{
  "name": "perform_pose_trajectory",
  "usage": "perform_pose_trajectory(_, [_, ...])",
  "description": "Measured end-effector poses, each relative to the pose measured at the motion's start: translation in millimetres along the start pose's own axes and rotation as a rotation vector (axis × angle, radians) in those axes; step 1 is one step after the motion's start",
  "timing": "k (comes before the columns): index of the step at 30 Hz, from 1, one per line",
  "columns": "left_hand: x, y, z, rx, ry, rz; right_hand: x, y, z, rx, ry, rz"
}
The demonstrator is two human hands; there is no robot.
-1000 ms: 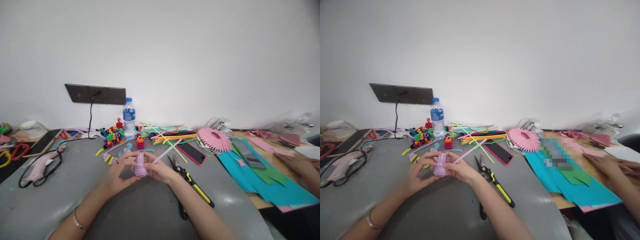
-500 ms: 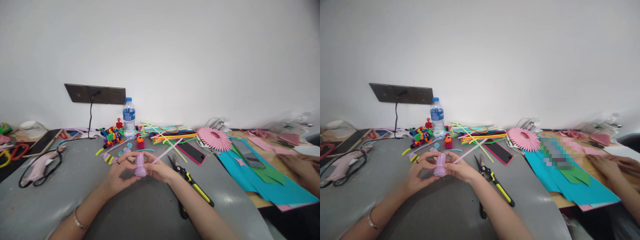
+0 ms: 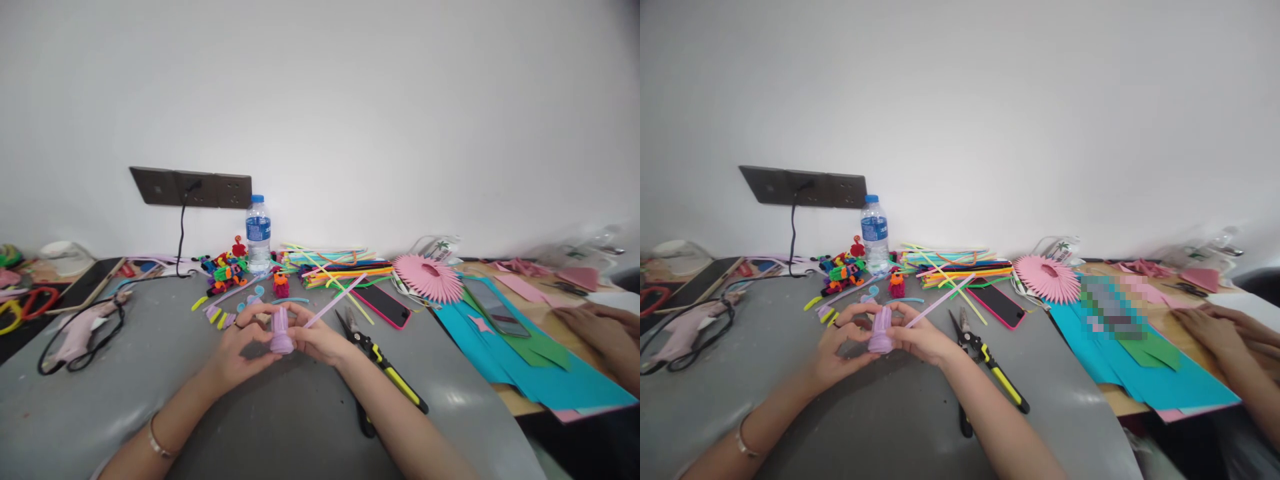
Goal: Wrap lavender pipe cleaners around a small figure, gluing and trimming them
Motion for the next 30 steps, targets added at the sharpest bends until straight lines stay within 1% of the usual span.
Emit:
perform_pose_trajectory(5, [3.1, -1.5, -0.5, 0.013, -0.002, 0.033, -0.9, 0.1, 0.4, 0.008, -0.003, -0.004])
perform_pose_trajectory(9, [3.1, -2.5, -0.6, 0.022, 0.023, 0.018, -2.0, 0.4, 0.3, 0.003, 0.010, -0.016])
perform_pose_trajectory(21, [9.6, -4.7, -1.8, 0.044, 0.035, 0.064, -3.2, 1.1, 1.7, -0.019, 0.054, -0.040])
perform_pose_trajectory(26, [10.4, -5.8, -2.7, 0.038, -0.006, 0.085, -6.9, 0.5, 3.0, -0.017, 0.088, -0.077])
perform_pose_trajectory(30, [10.9, -5.7, -3.1, 0.027, -0.021, 0.094, -6.9, 0.9, 2.9, -0.009, 0.104, -0.072])
Point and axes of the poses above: each hand's wrist, its own y-axis away from the middle knuckle, its own z-axis out of the palm, x = y × z, the point moved 8 cm from there along -y, towards the middle knuckle, and after that the axes turned 1 degree about x, right-handed, at the moved point
